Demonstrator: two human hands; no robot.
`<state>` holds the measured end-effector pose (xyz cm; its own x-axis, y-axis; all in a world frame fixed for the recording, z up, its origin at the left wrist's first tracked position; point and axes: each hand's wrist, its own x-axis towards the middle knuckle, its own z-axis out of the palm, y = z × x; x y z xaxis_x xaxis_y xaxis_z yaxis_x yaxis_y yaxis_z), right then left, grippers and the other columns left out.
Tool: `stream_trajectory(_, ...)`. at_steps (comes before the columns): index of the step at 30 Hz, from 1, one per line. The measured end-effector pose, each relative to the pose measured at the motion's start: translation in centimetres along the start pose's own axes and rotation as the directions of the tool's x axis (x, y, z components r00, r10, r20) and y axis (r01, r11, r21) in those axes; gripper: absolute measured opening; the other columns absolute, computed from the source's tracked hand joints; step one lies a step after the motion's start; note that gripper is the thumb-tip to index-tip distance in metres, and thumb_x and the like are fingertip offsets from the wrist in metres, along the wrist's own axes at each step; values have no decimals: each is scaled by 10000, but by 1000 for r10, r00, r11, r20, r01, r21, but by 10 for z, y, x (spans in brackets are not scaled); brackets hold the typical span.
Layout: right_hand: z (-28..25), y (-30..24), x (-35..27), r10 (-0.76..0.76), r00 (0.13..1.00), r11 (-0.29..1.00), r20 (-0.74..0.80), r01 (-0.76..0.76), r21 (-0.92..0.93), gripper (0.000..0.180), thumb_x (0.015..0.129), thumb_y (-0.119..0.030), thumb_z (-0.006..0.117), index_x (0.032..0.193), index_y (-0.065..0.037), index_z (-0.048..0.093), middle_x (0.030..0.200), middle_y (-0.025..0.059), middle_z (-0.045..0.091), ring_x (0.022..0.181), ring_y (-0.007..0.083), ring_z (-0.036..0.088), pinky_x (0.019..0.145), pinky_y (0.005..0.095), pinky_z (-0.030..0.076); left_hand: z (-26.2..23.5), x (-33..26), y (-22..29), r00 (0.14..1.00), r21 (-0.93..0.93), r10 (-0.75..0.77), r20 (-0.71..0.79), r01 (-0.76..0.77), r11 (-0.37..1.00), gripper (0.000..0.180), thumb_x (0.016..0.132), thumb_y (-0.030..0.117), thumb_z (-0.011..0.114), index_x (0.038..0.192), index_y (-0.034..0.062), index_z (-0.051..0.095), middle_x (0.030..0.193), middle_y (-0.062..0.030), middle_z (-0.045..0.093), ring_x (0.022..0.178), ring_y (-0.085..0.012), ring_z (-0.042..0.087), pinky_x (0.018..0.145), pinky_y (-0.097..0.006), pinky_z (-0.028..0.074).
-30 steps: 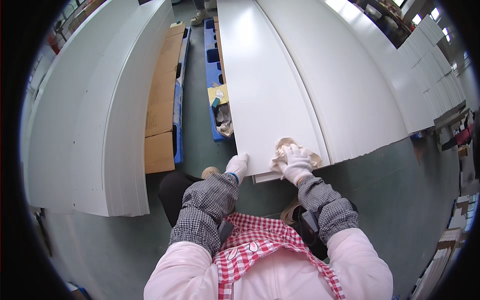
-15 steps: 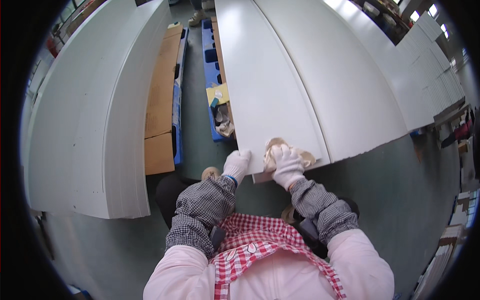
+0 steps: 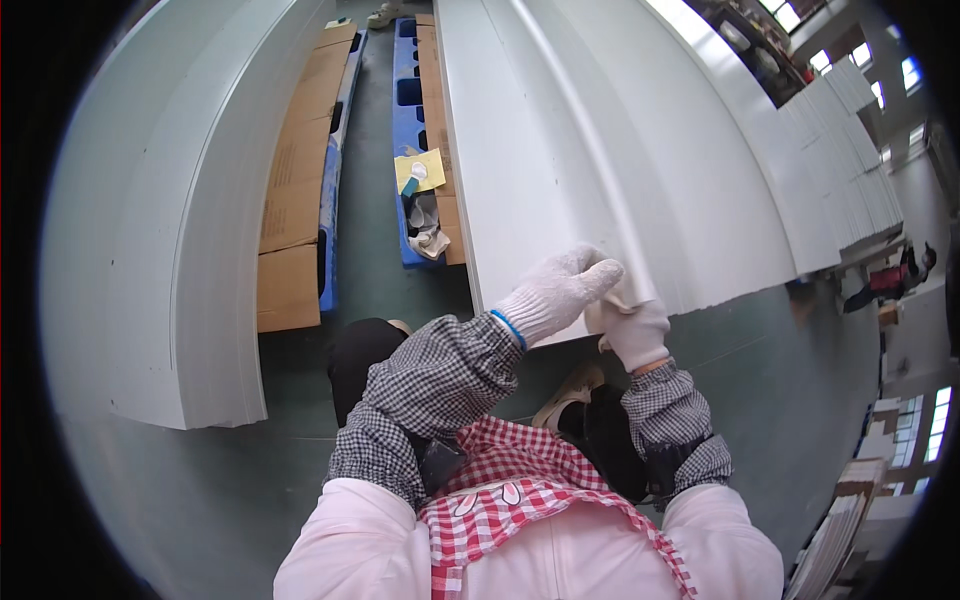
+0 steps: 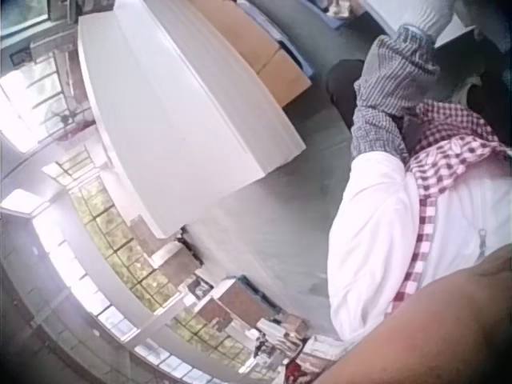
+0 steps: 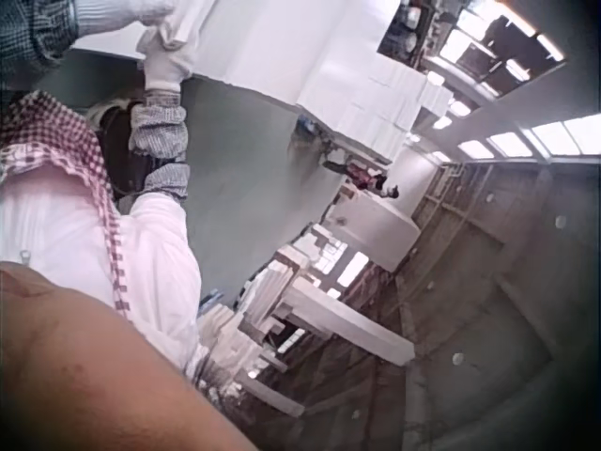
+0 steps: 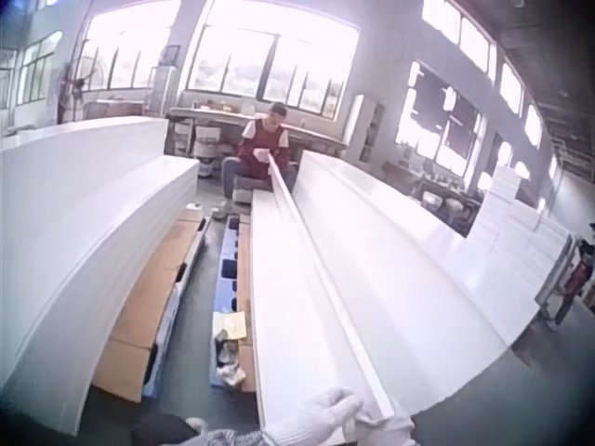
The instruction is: Wiping and cleaning white furniture boards using a cloth.
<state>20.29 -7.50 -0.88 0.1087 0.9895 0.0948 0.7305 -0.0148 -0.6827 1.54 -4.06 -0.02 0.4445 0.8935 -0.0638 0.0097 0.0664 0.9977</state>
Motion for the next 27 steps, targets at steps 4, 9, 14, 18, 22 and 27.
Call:
stream_trajectory(4, -9, 26, 2, 227, 967, 896, -115, -161, 413, 281, 929, -105, 755, 1173, 29, 721, 1001, 88, 763, 814, 153, 723, 712, 298, 596, -4, 10, -45, 938, 103, -264, -225, 292, 951, 660, 1038, 523, 559, 1360, -52, 589, 1162, -190, 715, 1144, -289, 662, 1008, -413, 505)
stream_trajectory(9, 8, 34, 4, 396, 918, 574, 27, -270, 773, 267, 948, -73, 719, 1194, 26, 683, 982, 87, 721, 725, 166, 707, 595, 301, 591, -25, 2, -135, 710, -19, -525, -469, 586, 810, 716, 1012, 545, 593, 1428, -34, 539, 1300, -222, 668, 1224, -315, 639, 1050, -404, 494)
stream_trajectory(14, 8, 33, 7, 425, 882, 328, 202, -358, 874, 237, 961, -83, 694, 1191, -33, 672, 942, 76, 703, 654, 181, 675, 555, 330, 579, -30, -10, -137, 635, -551, -754, -169, 573, 607, 670, 1018, 525, 627, 1406, -18, 568, 1304, -189, 661, 1145, -274, 660, 979, -408, 545)
stream_trajectory(18, 18, 37, 12, 444, 850, 166, 283, -388, 906, 224, 977, -151, 680, 1182, -61, 671, 953, 83, 706, 703, 198, 679, 592, 332, 580, -35, -13, -149, 717, -583, -661, -222, 446, 679, 620, 1021, 508, 633, 1365, -7, 604, 1205, -142, 707, 1002, -248, 698, 896, -393, 566)
stream_trajectory(22, 32, 127, 18, 400, 776, -65, 488, -507, 860, 330, 996, -265, 663, 1255, -62, 642, 1013, 90, 716, 796, 224, 708, 672, 373, 600, -32, -15, -121, 726, -242, -590, -352, 539, 807, 586, 1024, 491, 631, 1294, -28, 641, 1108, -142, 732, 961, -234, 708, 859, -380, 562)
stream_trajectory(27, 67, 98, 9, 597, 619, -146, 511, -542, 828, 330, 1011, -379, 631, 1156, -87, 680, 890, 38, 678, 753, 228, 656, 696, 429, 569, -37, -27, -110, 653, -199, -641, -403, 621, 758, 595, 1014, 487, 637, 1287, -42, 645, 1116, -170, 738, 966, -258, 720, 869, -388, 561)
